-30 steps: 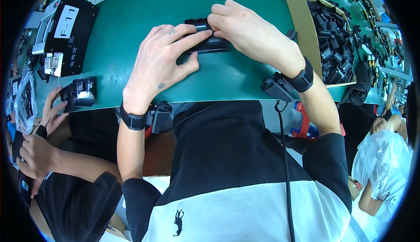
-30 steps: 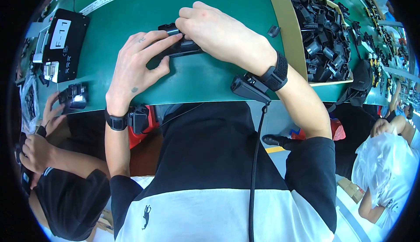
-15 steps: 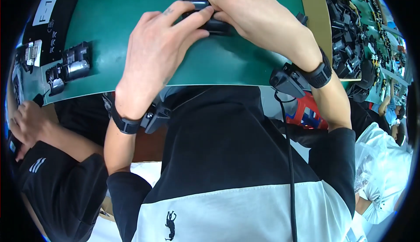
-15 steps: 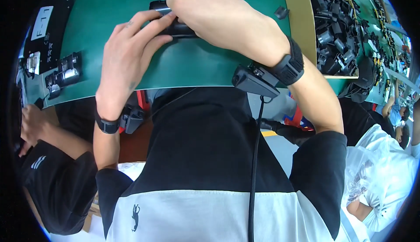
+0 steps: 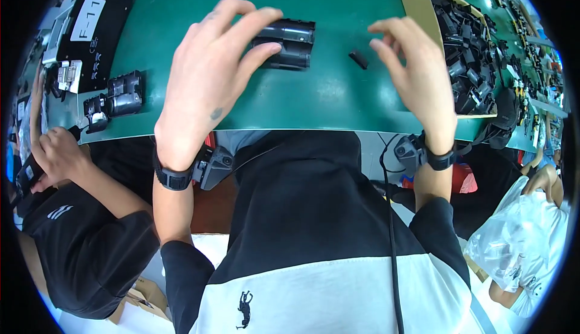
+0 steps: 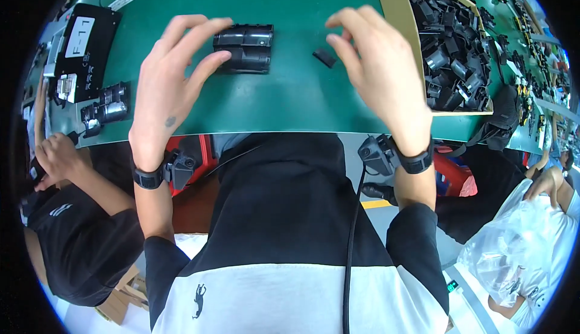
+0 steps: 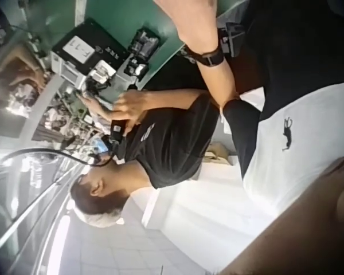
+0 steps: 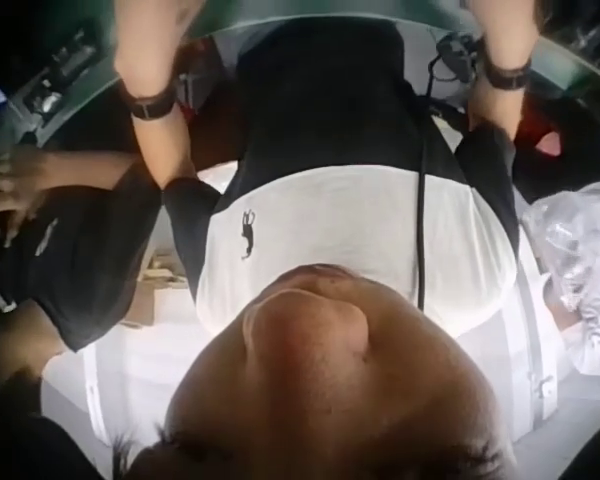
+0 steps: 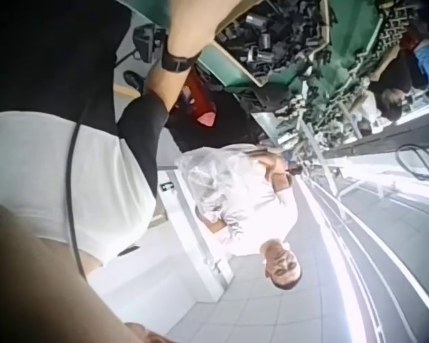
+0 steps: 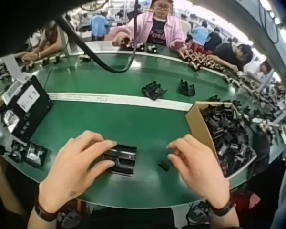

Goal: The person assembles plastic housings by hand, picking up a base and a small component from a box. They press the component into the base and set the assembly on the green workbench before repeating the process.

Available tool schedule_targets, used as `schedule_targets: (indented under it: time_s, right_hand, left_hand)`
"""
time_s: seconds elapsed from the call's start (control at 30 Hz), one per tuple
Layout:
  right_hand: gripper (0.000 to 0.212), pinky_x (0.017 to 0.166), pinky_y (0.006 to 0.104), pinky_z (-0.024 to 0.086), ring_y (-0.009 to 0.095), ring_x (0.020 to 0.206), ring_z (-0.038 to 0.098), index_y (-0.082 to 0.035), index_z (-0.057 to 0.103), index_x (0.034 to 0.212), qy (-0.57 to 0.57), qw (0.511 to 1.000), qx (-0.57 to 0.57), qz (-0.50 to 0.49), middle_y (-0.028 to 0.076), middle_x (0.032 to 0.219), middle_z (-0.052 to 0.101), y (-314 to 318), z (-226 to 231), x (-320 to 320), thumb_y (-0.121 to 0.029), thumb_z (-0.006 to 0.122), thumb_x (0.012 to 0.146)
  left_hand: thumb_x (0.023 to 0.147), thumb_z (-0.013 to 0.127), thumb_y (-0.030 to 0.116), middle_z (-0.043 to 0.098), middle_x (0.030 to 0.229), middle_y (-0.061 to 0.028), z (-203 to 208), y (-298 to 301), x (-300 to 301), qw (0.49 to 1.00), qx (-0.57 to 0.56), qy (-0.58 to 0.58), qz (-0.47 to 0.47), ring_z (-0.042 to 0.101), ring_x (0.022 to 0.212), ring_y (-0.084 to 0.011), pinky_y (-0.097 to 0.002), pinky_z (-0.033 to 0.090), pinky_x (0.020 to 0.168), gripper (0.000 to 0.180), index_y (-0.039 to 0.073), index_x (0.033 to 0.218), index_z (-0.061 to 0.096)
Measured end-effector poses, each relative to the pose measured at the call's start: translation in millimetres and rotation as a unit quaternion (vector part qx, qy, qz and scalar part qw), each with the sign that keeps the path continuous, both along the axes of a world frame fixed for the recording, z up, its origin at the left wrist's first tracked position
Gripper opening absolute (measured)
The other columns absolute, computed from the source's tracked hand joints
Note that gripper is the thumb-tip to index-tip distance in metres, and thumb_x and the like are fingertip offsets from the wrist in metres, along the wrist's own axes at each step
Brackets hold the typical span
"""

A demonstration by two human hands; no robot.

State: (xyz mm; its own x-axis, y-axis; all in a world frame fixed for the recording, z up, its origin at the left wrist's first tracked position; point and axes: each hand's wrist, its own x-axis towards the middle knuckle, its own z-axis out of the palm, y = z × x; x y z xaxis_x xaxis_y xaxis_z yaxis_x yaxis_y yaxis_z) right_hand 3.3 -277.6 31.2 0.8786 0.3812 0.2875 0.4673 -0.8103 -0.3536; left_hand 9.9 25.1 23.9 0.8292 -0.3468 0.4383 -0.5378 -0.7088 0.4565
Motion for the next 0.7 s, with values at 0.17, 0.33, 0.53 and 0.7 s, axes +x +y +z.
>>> schedule_targets:
  time_s: [0.17,0.33,0.53,0.7]
  right_hand:
    - [0.023,0.072,0.0349,0.053,0.025,0.076,0.063,-0.004,0.069,0.122,0.062,0.993,0.072,-0.075,0.01,0.091,0.062,8.9,-31.2,-12.0,-0.01,0.074,0.1]
    - [0.02,0.074,0.0374,0.053,0.027,0.082,0.064,-0.006,0.067,0.112,0.026,0.995,0.04,-0.089,0.008,0.093,0.062,18.3,-43.7,-15.7,-0.015,0.078,0.098]
    - [0.023,0.075,0.0395,0.051,0.027,0.087,0.063,-0.008,0.064,0.105,0.001,0.996,0.062,-0.068,0.007,0.094,0.06,15.9,-49.4,-19.7,-0.016,0.082,0.094]
    - [0.023,0.076,0.0394,0.05,0.027,0.085,0.062,-0.007,0.065,0.105,-0.021,0.995,0.08,-0.062,0.007,0.093,0.06,15.0,-55.8,-19.6,-0.015,0.083,0.093]
  left_hand:
    - [0.095,0.076,0.013,0.066,0.103,-0.0091,-6.2,-17.0,29.9,0.984,0.107,-0.018,-0.144,0.065,0.087,-0.0336,-0.043,0.051,0.079,0.016,0.006,0.108,0.072]
    - [0.095,0.074,0.01,0.059,0.094,-0.0136,7.2,-27.1,43.2,0.967,0.141,0.093,-0.189,0.064,0.089,-0.0378,-0.0473,0.051,0.076,0.015,0.0,0.096,0.063]
    - [0.095,0.073,0.009,0.058,0.092,-0.016,17.7,-31.6,50.2,0.959,0.15,0.142,-0.196,0.063,0.088,-0.0401,-0.0476,0.05,0.075,0.016,-0.002,0.094,0.061]
    - [0.096,0.073,0.01,0.068,0.1,-0.0183,22.1,-24.2,81.8,0.95,0.201,0.12,-0.207,0.069,0.094,-0.0429,-0.0503,0.057,0.083,0.011,0.001,0.098,0.07]
